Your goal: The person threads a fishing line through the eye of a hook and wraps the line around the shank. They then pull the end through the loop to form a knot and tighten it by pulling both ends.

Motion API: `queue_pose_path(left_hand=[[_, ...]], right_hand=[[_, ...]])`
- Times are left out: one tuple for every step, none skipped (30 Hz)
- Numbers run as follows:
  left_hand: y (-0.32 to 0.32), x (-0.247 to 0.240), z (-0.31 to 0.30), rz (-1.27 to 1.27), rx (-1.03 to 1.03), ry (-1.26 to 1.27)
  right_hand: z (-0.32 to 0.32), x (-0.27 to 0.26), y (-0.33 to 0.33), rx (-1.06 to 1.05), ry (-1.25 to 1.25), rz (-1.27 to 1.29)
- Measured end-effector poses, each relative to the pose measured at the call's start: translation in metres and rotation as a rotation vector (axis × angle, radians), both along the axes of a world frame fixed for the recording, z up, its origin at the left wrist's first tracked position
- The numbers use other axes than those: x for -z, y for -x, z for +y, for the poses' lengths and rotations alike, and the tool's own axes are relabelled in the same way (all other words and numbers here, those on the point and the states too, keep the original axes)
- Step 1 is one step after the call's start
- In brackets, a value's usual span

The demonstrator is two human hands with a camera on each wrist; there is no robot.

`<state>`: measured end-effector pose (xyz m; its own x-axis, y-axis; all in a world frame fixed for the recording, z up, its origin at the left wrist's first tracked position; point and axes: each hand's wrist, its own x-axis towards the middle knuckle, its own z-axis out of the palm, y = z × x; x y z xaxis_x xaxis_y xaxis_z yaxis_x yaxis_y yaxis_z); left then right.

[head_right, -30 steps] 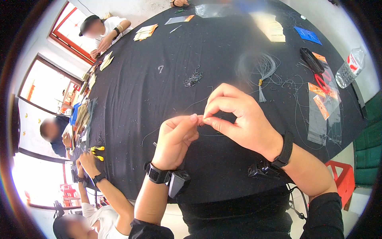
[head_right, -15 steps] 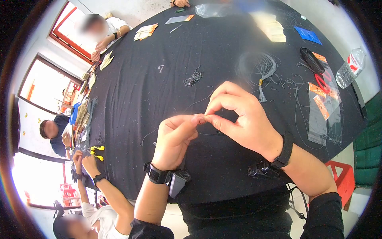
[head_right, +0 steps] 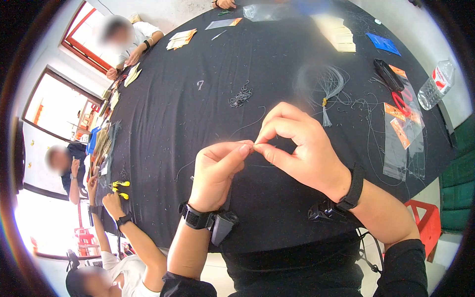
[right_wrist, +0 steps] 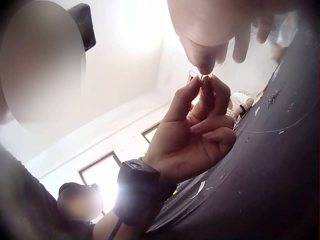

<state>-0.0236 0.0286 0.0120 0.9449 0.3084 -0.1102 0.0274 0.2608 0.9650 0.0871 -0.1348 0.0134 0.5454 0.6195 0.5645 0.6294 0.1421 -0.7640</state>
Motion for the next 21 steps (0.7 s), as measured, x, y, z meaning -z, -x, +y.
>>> queue_pose_path(left_hand=[[0.0004,-0.0012,-0.0001,0.007,-0.001,-0.004],[0.0006,-0.0018,-0.0001,0.013,-0.001,-0.007],[0.0007,-0.0018,-0.0001,0.014,-0.002,-0.010],[0.0007,-0.0016,-0.0001,0.015,-0.002,-0.013],[0.0006,-0.0014,-0.0001,0.016,-0.003,-0.015],[0.0005,-0.0009,-0.0002,0.012,-0.003,-0.013],[0.0005,-0.0002,-0.0002,0.008,-0.004,-0.012],[0.0005,0.0004,-0.0001,0.004,-0.005,-0.010],[0.0004,0.0010,0.0000,-0.007,-0.010,-0.014],[0.0002,0.0015,0.0000,-0.018,-0.015,-0.017],[0.0001,0.0020,0.0001,-0.029,-0.021,-0.020],[0.0002,0.0028,0.0005,-0.034,-0.022,-0.027],[0.0005,0.0038,0.0010,-0.040,-0.024,-0.033],[0.0007,0.0042,0.0014,-0.045,-0.026,-0.040],[0.0008,0.0038,0.0015,-0.041,-0.033,-0.040],[0.0008,0.0030,0.0017,-0.037,-0.040,-0.040],[0.0009,0.0024,0.0019,-0.033,-0.047,-0.040],[0.0010,0.0022,0.0025,-0.032,-0.056,-0.047],[0.0011,0.0021,0.0031,-0.031,-0.064,-0.054],[0.0012,0.0020,0.0035,-0.030,-0.073,-0.061],[0.0012,0.0020,0.0037,-0.033,-0.078,-0.058]], right_hand=[[0.0001,-0.0001,0.0001,0.003,0.000,-0.004],[0.0002,-0.0003,0.0003,0.007,0.000,-0.007],[0.0002,-0.0004,0.0004,0.010,0.000,-0.011],[0.0001,-0.0002,0.0003,0.011,0.000,-0.012],[0.0001,0.0002,0.0001,0.012,0.000,-0.013],[-0.0001,0.0003,-0.0002,0.013,0.001,-0.014],[-0.0001,0.0002,-0.0002,0.013,0.001,-0.014],[0.0000,0.0000,-0.0002,0.012,0.002,-0.014],[0.0001,-0.0002,-0.0001,0.012,0.002,-0.015],[0.0002,-0.0002,-0.0001,0.010,0.002,-0.017],[0.0003,-0.0003,-0.0001,0.009,0.002,-0.017],[0.0004,-0.0003,-0.0001,0.007,0.002,-0.018],[0.0003,-0.0004,-0.0001,0.007,0.002,-0.018],[0.0003,-0.0004,-0.0002,0.008,0.003,-0.018],[0.0002,-0.0004,-0.0003,0.008,0.003,-0.019],[0.0001,-0.0007,-0.0007,0.020,0.003,-0.028],[-0.0001,-0.0012,-0.0013,0.033,0.004,-0.037],[-0.0004,-0.0016,-0.0019,0.045,0.005,-0.047],[-0.0007,-0.0021,-0.0022,0.047,-0.001,-0.046],[-0.0009,-0.0025,-0.0025,0.049,-0.007,-0.045],[-0.0009,-0.0027,-0.0027,0.051,-0.013,-0.044]])
